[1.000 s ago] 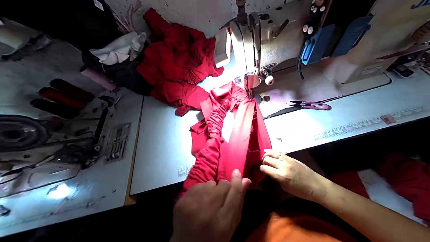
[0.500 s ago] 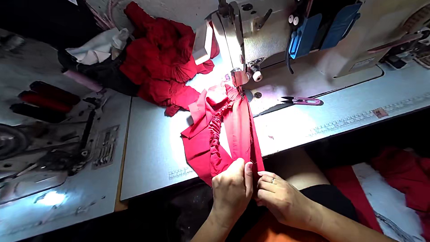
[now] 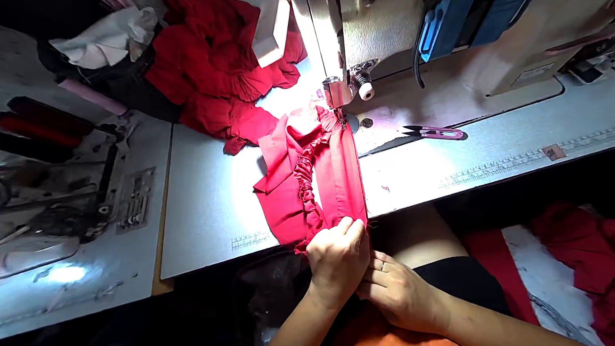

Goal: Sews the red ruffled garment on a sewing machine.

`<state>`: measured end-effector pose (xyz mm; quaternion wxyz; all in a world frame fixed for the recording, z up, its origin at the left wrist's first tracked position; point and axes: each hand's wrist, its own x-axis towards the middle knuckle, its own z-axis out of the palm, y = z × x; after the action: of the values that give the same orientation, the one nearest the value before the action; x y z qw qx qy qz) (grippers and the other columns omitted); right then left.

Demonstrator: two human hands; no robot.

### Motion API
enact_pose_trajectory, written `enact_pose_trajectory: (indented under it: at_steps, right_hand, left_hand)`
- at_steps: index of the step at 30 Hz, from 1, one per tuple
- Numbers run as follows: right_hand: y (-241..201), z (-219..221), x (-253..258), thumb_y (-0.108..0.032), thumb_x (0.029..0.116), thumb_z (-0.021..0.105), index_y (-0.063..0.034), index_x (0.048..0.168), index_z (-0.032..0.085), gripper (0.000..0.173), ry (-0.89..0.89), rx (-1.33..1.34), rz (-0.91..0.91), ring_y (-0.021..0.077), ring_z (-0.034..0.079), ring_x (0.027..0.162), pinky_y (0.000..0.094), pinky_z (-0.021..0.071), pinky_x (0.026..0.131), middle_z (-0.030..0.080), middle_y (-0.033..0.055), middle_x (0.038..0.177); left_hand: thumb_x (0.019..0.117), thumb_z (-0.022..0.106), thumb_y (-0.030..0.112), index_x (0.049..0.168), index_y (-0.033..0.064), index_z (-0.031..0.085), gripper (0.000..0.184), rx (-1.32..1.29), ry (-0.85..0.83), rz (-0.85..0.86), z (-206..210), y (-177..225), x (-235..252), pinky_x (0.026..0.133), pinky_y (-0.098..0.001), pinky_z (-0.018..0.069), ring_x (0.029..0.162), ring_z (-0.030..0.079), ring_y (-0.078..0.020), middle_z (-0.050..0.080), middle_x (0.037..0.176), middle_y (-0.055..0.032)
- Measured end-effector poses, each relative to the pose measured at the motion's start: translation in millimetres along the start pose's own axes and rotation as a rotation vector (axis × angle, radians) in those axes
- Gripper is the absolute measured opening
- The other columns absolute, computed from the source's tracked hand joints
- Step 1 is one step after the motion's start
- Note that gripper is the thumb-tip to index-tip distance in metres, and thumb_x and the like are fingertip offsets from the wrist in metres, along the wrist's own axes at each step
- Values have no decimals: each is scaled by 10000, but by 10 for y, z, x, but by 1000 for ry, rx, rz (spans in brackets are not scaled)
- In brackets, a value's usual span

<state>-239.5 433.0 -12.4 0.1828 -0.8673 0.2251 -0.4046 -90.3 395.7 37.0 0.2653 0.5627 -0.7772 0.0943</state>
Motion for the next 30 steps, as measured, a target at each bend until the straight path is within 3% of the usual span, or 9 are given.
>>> enact_pose_trajectory:
  at_steps: [7, 9, 11, 13, 17, 19, 21, 24, 30]
  right_hand:
    - [-2, 14, 0, -76, 996, 549, -112, 918, 726, 196, 4, -38, -17, 188, 704, 1102, 348, 481, 1089, 772, 53, 988]
    - [-13, -2, -1, -66, 992, 545, -116, 914, 728, 205, -8, -68, -42, 189, 710, 1080, 340, 511, 1037, 775, 52, 998]
    - [-38, -38, 4, -47, 991, 541, -105, 906, 728, 213, -39, -66, -81, 201, 719, 1068, 350, 531, 1020, 776, 62, 997]
    - [-50, -131, 40, -82, 1011, 535, -92, 881, 702, 211, -58, 54, -103, 200, 716, 1007, 340, 542, 976, 755, 66, 928]
    - [165, -739, 458, -244, 1034, 599, -36, 927, 729, 267, 1, 522, 103, 114, 690, 913, 282, 575, 843, 726, 57, 902]
    - [594, -994, 752, -182, 1003, 601, -67, 997, 736, 177, 42, 266, 173, 13, 688, 932, 197, 577, 845, 741, 1, 962]
    - [1196, -992, 1008, -111, 907, 624, -76, 1107, 776, 254, 36, -69, 120, 115, 696, 1025, 280, 555, 912, 758, 44, 1065]
    - [1827, -929, 1350, -18, 894, 568, -59, 1237, 742, 387, -143, -206, -47, 244, 615, 1299, 373, 451, 1134, 719, 91, 1285]
    - [2099, -739, 1573, -44, 928, 578, -44, 1195, 760, 323, -150, -254, -251, 257, 688, 1173, 367, 506, 1074, 750, 135, 1166]
  left_hand:
    - [946, 641, 284, 759, 99, 745, 282, -25, -75, 17, -18, 26, 29, 456, -331, 426, 547, 620, -170, 658, 676, -28]
    - [901, 694, 386, 772, 74, 738, 341, 0, -92, 31, -35, 51, 30, 447, -325, 437, 531, 619, -173, 641, 657, -38]
    - [863, 717, 312, 791, 59, 752, 265, 24, -102, 35, -38, 80, 35, 446, -329, 456, 531, 633, -182, 654, 662, -46]
    - [859, 665, 165, 737, 72, 724, 163, 23, -74, 17, -16, 90, 48, 434, -331, 446, 514, 624, -181, 644, 639, -45]
    - [886, 616, 178, 742, 107, 730, 197, -83, 4, -28, -44, 35, 106, 439, -319, 446, 525, 632, -142, 663, 635, -7]
    - [888, 619, 197, 779, 118, 752, 189, -127, 30, -35, -94, 17, 140, 449, -294, 448, 535, 633, -111, 685, 655, 12]
    - [884, 622, 203, 789, 127, 758, 182, -154, 50, -25, -132, 11, 178, 452, -284, 443, 534, 625, -96, 688, 659, 22]
    - [883, 623, 215, 780, 140, 758, 186, -179, 82, -2, -172, -23, 253, 441, -264, 431, 525, 613, -78, 684, 655, 32]
    - [907, 636, 219, 814, 125, 763, 183, -327, 78, -70, -290, -158, 261, 494, -227, 429, 565, 609, -54, 701, 686, 17]
